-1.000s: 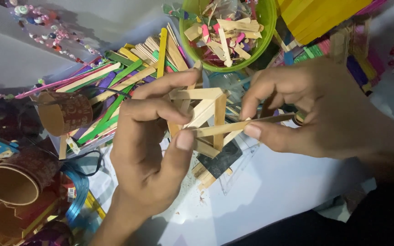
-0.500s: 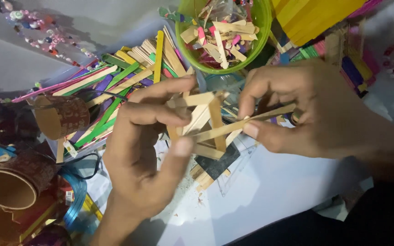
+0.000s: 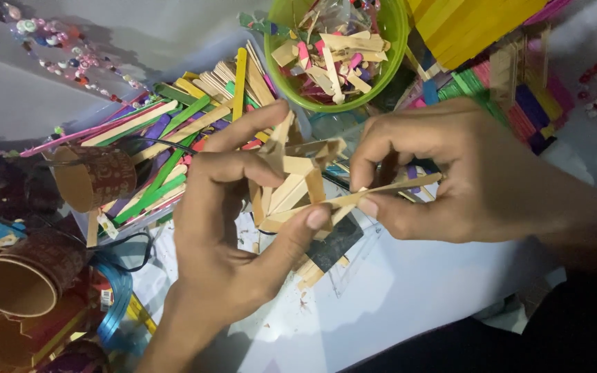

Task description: Assembling a small structure by gluing wooden popsicle sticks together, trimming them with scissors, and sanding the edges.

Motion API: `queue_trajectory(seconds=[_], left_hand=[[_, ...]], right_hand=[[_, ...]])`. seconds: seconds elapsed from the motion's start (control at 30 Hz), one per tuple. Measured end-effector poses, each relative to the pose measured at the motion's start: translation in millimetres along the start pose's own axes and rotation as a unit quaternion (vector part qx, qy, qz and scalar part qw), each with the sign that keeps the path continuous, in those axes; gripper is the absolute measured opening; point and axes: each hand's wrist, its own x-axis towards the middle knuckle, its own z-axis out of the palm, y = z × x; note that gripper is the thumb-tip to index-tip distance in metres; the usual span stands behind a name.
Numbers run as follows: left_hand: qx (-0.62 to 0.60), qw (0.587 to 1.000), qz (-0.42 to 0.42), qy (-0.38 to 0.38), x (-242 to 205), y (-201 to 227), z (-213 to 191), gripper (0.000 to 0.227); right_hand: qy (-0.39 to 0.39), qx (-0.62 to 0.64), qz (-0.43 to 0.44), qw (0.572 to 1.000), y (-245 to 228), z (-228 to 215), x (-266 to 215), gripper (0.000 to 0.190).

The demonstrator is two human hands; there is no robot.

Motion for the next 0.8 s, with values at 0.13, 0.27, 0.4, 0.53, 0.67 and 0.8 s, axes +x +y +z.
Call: queue_trajectory(seconds=[0.13,0.27,0.4,0.53,0.67,0.8], left_hand=[[0.006,1.000,0.002,0.001,-0.9,3.1,-1.1,0.031],[0.042,0.999,0.021,0.003,0.9,0.7,-1.8,0.027],[0.050,0.998,0.024,-0.022,0.2,0.2,-7.1,0.029],[0.051,0.996,0.026,-0.069,1.0,6.7,-23.1,0.026],[0.082,0.994,0.032,0.063,-4.5,14.2,-19.7,0.025],[0.112,0.977,0.098,0.150,-12.1,-3.3,-24.7,0.033]], right_hand=[[-0.016,-0.007,0.013,1.000,-0.6,-0.7,-2.7,0.018],[-0.019,0.015,0.019,1.000,1.0,2.8,1.6,0.010],[-0.025,0.008,0.048,0.999,3.4,3.3,-0.1,0.009],[-0.039,-0.025,0.056,0.997,9.3,-4.0,-3.7,0.008],[-0.014,-0.069,0.004,0.998,11.6,-10.1,-6.4,0.013],[-0.025,-0.065,-0.005,0.998,9.3,-9.7,-6.2,0.015]])
